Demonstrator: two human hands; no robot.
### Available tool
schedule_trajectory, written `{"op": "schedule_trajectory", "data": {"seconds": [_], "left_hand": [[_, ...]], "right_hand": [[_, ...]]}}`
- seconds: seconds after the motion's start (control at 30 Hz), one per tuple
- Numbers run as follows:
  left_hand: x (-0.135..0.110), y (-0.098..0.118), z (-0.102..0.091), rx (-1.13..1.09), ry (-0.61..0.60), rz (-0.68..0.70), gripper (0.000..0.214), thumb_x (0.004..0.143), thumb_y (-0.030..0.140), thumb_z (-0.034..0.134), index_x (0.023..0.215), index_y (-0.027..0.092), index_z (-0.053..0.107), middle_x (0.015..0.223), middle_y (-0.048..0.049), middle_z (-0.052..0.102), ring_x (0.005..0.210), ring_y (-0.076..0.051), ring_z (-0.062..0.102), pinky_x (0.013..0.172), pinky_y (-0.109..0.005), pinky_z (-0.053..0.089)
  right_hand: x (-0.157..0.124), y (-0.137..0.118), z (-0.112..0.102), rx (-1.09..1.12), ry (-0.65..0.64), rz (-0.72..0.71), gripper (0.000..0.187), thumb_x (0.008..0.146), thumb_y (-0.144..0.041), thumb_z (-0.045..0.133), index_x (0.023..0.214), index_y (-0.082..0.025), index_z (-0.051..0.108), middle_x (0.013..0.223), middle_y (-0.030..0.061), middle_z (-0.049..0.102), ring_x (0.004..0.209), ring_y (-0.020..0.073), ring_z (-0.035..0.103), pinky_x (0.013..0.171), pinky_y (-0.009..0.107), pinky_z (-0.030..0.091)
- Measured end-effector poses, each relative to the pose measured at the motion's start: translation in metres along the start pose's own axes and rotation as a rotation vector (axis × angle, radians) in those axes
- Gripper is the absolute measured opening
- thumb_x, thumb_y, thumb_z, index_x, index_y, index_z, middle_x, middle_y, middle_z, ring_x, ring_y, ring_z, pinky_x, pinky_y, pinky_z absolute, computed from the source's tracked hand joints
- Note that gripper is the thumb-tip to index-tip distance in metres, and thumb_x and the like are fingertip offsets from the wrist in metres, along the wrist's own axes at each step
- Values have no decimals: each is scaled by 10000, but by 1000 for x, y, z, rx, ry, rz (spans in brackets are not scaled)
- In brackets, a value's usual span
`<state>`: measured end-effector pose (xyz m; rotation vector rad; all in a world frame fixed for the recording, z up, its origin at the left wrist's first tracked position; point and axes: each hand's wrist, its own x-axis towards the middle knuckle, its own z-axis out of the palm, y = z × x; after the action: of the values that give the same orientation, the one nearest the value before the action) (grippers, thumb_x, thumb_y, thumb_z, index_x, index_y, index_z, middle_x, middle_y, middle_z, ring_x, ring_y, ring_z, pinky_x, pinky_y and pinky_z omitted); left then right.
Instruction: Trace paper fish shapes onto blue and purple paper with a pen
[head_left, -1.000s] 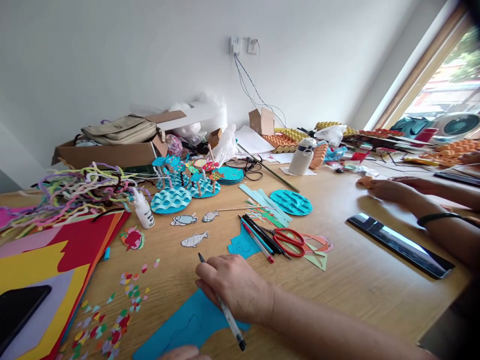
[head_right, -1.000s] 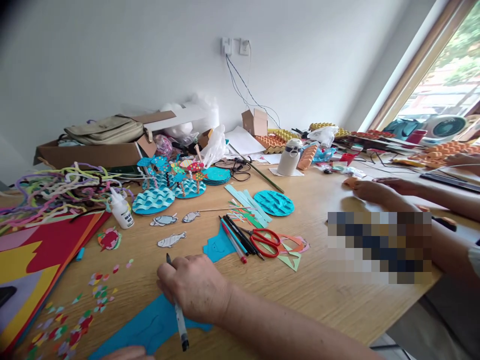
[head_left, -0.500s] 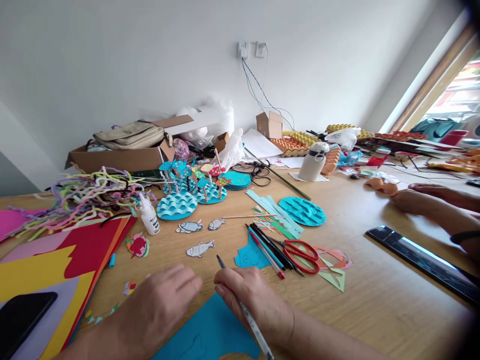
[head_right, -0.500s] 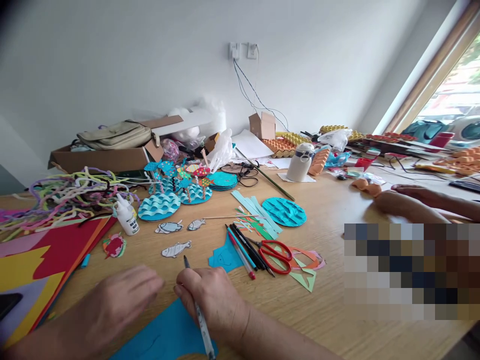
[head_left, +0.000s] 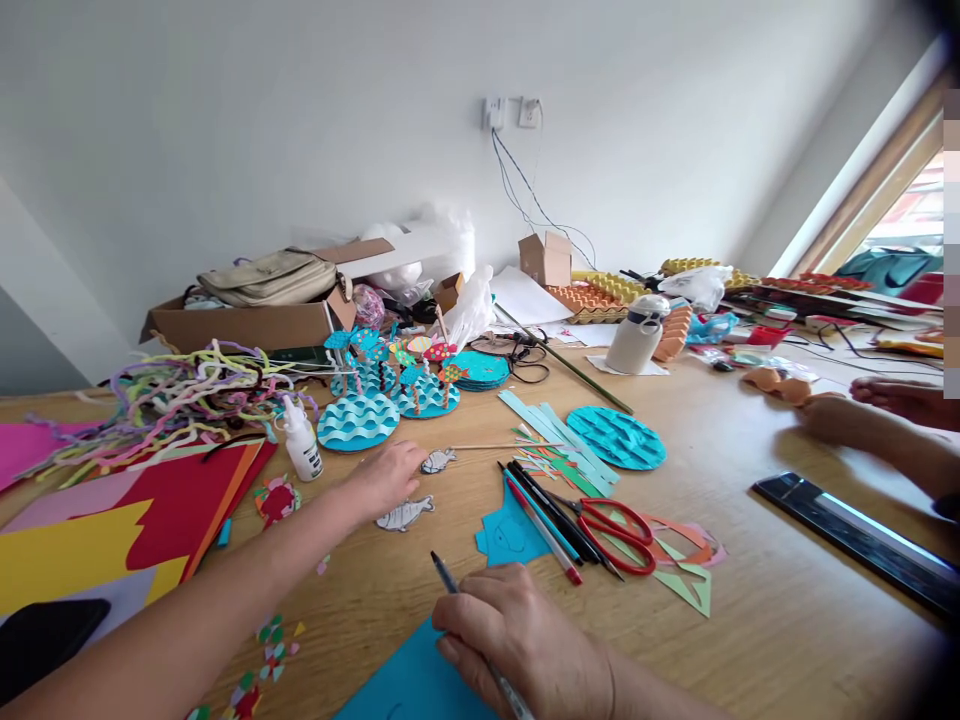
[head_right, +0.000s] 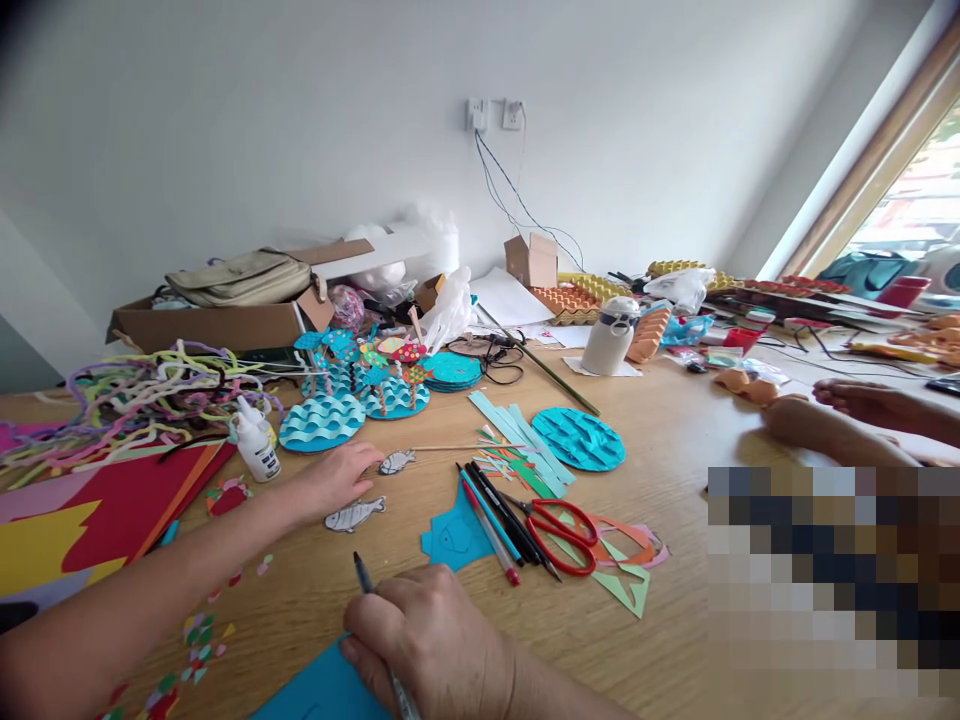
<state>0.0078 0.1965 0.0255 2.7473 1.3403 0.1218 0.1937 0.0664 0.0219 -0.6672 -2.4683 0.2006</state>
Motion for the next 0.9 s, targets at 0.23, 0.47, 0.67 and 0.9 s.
{"op": "schedule_trajectory", "data": {"seconds": [0.23,0.47,0.67,0.9], "left_hand": [[27,6,2,77,-91,59,226,890,284,543,1071,151,563,1105,-74,569,973,-214,566,826,-423,475],[37,3,0,165,-173,112,221,892,287,542,1059,144,564,1064,-68,582,916,-198,586,780,-395,500],[33,3,3,215,-172,127,196,895,277,536,1037,146,567,1028,-60,586,884,-187,586,754,-376,502],[27,1,6,237,-134,169,274,810,71,509,1062,170,549,966,-73,580,904,-218,570,769,-343,463]], "right_hand": [[-1,1,0,-27,12,-46,193,903,-235,372,796,-171,520,612,4,565,511,113,489,494,242,309],[0,3,2,-31,50,-85,225,902,-231,356,748,-171,509,575,-1,560,472,106,473,462,239,295],[-1,3,3,-21,36,-72,184,891,-231,380,757,-180,494,582,-1,565,477,110,488,468,237,304],[-1,3,4,-24,28,-69,168,888,-225,390,766,-177,496,586,-1,565,480,111,497,471,235,305]]}}
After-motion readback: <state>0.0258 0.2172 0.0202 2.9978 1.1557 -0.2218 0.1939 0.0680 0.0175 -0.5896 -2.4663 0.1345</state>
